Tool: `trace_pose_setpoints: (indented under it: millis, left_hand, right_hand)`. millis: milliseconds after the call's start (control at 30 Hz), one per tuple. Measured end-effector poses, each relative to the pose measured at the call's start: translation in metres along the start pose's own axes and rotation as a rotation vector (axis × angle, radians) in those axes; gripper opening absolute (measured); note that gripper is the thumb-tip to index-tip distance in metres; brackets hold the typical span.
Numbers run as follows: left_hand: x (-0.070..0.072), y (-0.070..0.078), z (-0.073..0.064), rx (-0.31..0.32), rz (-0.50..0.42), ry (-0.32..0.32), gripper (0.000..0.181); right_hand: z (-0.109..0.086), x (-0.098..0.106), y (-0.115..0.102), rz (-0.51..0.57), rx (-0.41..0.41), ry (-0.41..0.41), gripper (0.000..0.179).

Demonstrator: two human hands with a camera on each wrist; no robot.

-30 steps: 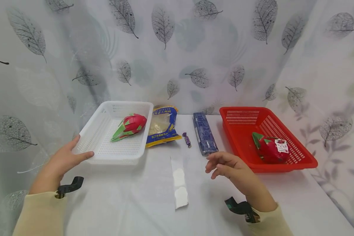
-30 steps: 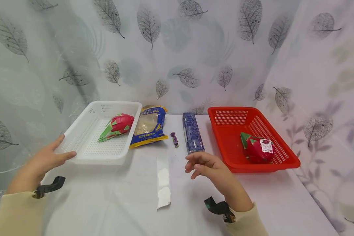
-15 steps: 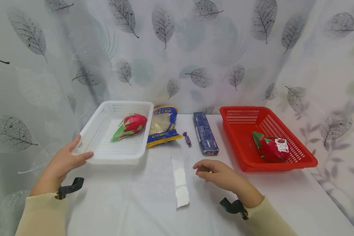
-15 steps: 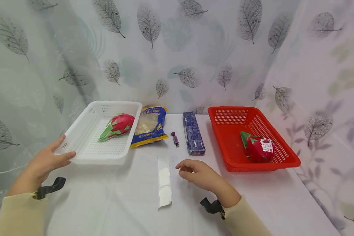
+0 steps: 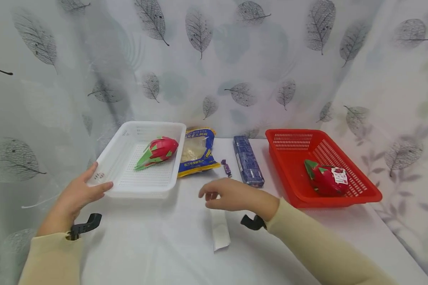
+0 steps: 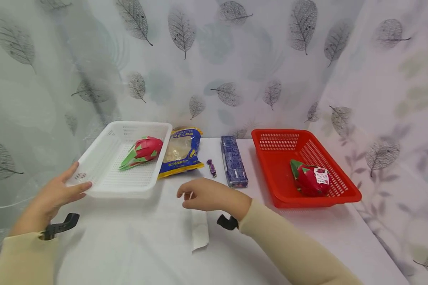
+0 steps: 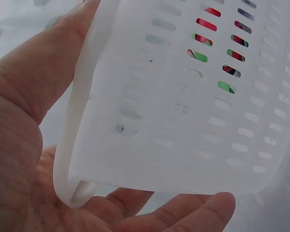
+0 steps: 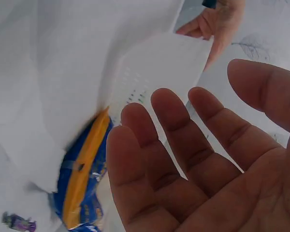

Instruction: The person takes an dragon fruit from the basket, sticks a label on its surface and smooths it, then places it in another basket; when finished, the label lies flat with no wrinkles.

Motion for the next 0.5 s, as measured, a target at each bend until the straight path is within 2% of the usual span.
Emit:
trace_pose_setpoints:
  millis: [100,167,367,500]
  left_hand:
    - [0.003,-0.002,-0.002,0.010,0.008,0.003,0.119]
    - [0.004,-0.003,-0.003,0.023,0.004,0.002,0.119]
    - [0.001,-0.002,-0.004,0.024,-0.021,-0.015,0.117]
    - [-0.002,-0.001,-0.003,0.017,-0.022,-0.016,0.115]
  right_hand:
    - [0.029,0.014,-0.033,-0.073,0.048,-0.035,0.025]
    - [0.049,0.025,-0.053,-0.087,0.078,-0.023,0.025]
    - [0.100,0.050,-0.101,-0.126,0.130,0.120,0.024]
    - [0.125,0.062,-0.112,-0.128,0.070,0.193,0.028]
Point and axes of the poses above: each hand's wrist, its own z-axis towards the middle knuckle, its own x-axis out of the back of the hand, y = z × x, the point moved 9 cm from there along z, towards the middle knuckle, and after that the axes turned 9 degrees about -y, right-handed, at the moved point
